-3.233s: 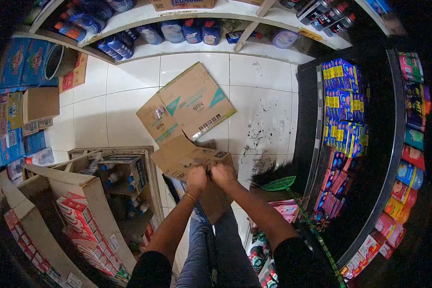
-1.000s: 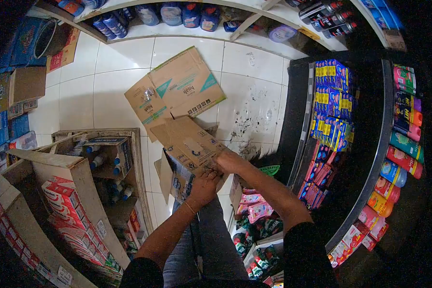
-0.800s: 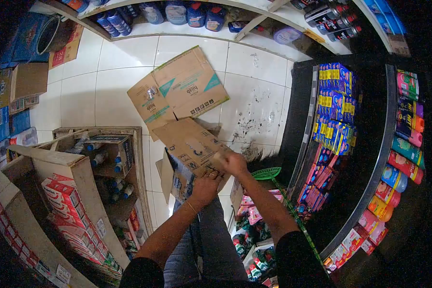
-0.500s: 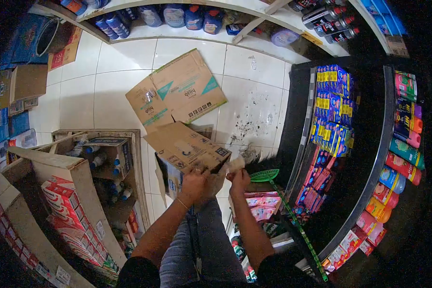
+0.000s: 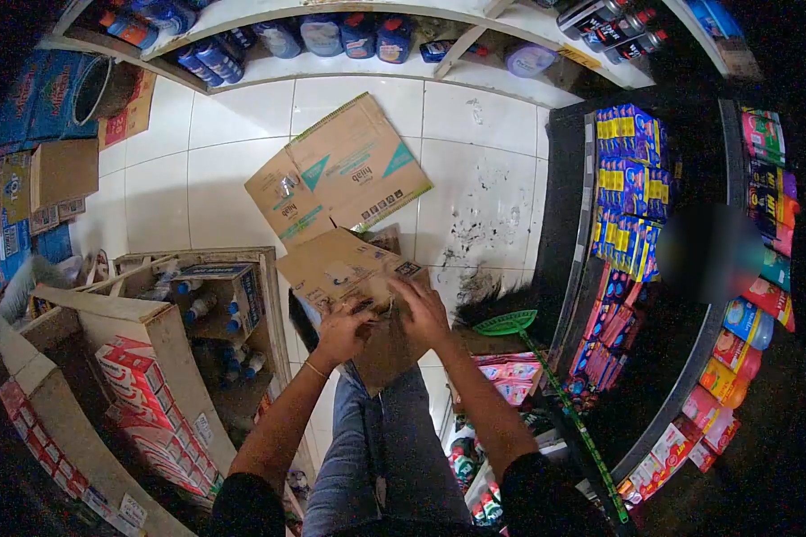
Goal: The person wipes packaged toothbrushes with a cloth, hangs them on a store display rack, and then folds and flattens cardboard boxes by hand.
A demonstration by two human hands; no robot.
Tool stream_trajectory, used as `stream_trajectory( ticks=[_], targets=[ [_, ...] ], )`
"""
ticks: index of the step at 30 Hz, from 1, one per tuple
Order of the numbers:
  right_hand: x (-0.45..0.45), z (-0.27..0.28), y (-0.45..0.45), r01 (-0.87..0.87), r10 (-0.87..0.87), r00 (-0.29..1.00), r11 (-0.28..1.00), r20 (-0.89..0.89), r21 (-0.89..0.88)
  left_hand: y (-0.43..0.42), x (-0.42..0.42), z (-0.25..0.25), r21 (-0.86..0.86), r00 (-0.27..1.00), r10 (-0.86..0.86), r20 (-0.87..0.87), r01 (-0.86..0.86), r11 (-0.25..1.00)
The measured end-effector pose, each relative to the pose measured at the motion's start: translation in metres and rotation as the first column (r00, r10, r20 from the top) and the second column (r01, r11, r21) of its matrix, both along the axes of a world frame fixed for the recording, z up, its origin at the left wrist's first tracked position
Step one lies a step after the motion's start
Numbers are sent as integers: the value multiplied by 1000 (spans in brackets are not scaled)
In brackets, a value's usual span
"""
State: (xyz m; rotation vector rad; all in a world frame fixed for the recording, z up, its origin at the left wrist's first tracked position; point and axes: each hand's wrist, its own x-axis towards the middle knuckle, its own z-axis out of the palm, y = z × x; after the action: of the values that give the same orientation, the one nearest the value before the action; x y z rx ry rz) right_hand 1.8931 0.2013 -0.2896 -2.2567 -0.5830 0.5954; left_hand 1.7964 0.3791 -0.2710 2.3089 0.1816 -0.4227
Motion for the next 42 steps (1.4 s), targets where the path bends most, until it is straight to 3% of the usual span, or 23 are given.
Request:
stream_trajectory(
  ticks=[2, 4, 5, 7, 8, 10, 11, 16, 19, 20, 22, 23, 24, 25, 26, 28, 29, 32, 34, 39, 41, 42],
  targets=[
    [7, -14, 4, -353, 346, 926, 936, -149, -19, -2, 4, 7, 21, 999, -42, -33, 43, 999],
    [18, -8, 13, -413, 407, 910, 908, -82, -70, -10, 7, 8, 375, 988, -156, 19, 137, 917],
    [21, -3, 16, -471, 472, 881, 874, -18, -123, -13, 5, 2, 371, 987, -157, 24, 137, 918],
    [19, 0, 15, -469, 480, 874, 874, 73, -125, -15, 8, -4, 369, 938, -238, -254, 321, 872],
    [17, 1, 16, -468, 483, 861, 875, 161, -122, -14, 6, -5, 375, 940, -235, -248, 316, 872],
    [10, -10, 10, -460, 469, 868, 883, 165, -93, -9, 23, 26, 289, 876, -254, -410, 389, 875],
    [5, -15, 5, -449, 453, 877, 891, 159, -64, -7, 21, 27, 299, 879, -250, -407, 387, 872],
    [7, 14, 14, -489, 473, 831, 872, 292, -20, -11, 0, 6, 375, 980, -196, -42, 197, 906],
    [18, 45, 28, -545, 521, 796, 839, 309, -10, -13, -2, 5, 520, 978, -186, -90, 205, 829],
    [21, 55, 31, -572, 549, 784, 820, 290, -9, -11, -1, 12, 461, 975, -211, -68, 218, 860],
    [24, 77, 39, -535, 487, 789, 844, 375, 30, -2, -3, 28, 310, 974, -223, 28, 203, 929],
    [33, 93, 45, -577, 535, 771, 817, 347, 22, 2, 20, 95, 350, 988, -151, -25, 150, 925],
    [38, 107, 53, -590, 560, 772, 808, 301, 9, 5, 21, 93, 363, 982, -142, -125, 179, 915],
    [47, 133, 62, -582, 568, 785, 813, 247, -22, 9, 18, 93, 357, 997, -33, -72, 56, 932],
    [55, 150, 68, -593, 579, 774, 805, 258, -25, 20, 34, 137, 337, 969, -85, -231, 162, 928],
    [68, 177, 81, -659, 668, 666, 735, 331, -158, 34, 50, 173, 297, 939, -39, -342, 147, 943],
    [72, 188, 89, -672, 664, 638, 727, 390, -139, 37, 43, 158, 313, 990, -9, -139, 52, 948],
    [88, 211, 97, -572, 611, 670, 787, 421, -231, 47, 64, 217, 385, 986, 41, -162, 25, 923],
    [96, 228, 100, -562, 590, 803, 796, 82, -225, 43, 73, 250, 398, 976, 65, -207, 23, 917],
    [89, 285, 91, -600, 624, 779, 767, 52, -228, 44, 70, 296, 360, 990, 61, -128, -11, 933],
    [78, 296, 83, -640, 699, 696, 707, 163, -300, 37, 69, 308, 425, 967, 39, -250, 74, 902],
    [71, 305, 79, -614, 678, 728, 711, 102, -344, 29, 71, 312, 426, 953, 95, -286, 38, 904]
  ],
)
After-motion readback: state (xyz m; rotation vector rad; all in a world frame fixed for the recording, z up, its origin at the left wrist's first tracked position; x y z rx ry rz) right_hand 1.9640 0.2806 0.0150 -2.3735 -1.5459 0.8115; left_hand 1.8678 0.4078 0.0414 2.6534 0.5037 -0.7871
